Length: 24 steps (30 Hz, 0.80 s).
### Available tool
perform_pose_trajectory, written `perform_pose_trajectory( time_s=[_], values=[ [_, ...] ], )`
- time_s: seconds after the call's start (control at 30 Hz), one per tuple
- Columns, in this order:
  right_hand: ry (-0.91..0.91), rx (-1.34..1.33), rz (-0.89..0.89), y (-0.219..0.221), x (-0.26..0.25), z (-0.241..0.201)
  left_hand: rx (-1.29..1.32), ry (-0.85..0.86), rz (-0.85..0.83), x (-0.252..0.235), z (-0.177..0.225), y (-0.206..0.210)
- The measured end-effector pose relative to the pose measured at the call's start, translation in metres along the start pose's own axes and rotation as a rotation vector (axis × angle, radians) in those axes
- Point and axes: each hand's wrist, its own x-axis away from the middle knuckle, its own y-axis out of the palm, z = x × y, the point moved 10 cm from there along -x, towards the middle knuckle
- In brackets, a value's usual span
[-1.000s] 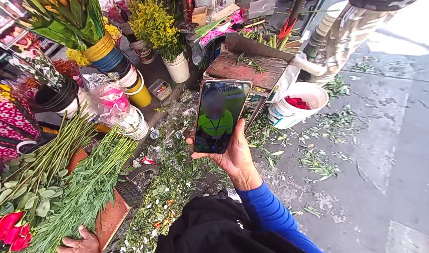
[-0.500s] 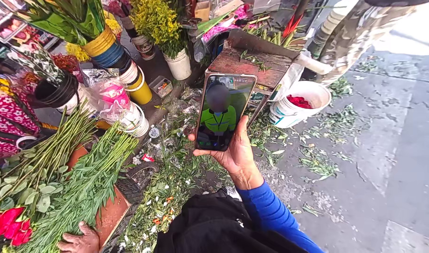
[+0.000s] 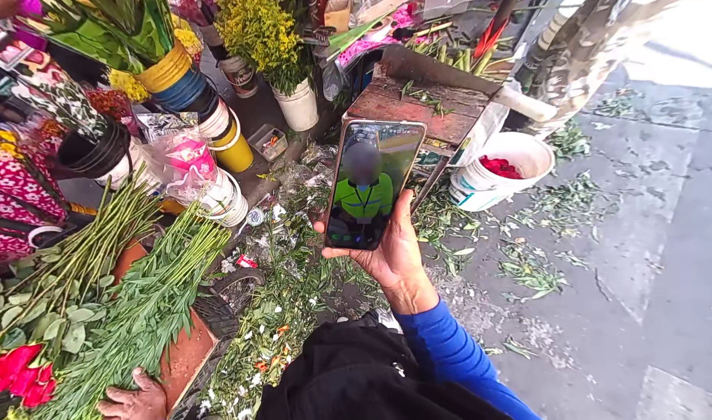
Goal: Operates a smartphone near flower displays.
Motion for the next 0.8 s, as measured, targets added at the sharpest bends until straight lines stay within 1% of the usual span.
perform_pose_trajectory(
  time_s=[0.33,0.67,0.8],
  values=[
    [-0.018,0.025,0.004,-0.0057,-0.0023,-0.0026,-0.042,0.018,-0.001,-0.0019,0.0012,0.0001],
    [0.003,-0.021,-0.058,-0.0001,-0.0031,-0.0046,-0.016,0.024,0.008,-0.0018,-0.0011,0.0016],
    [0.002,-0.015,-0.047,-0.0006,-0.0048,-0.0044,-0.015,0.02,0.01,-0.0008,-0.0002,0.001]
  ],
)
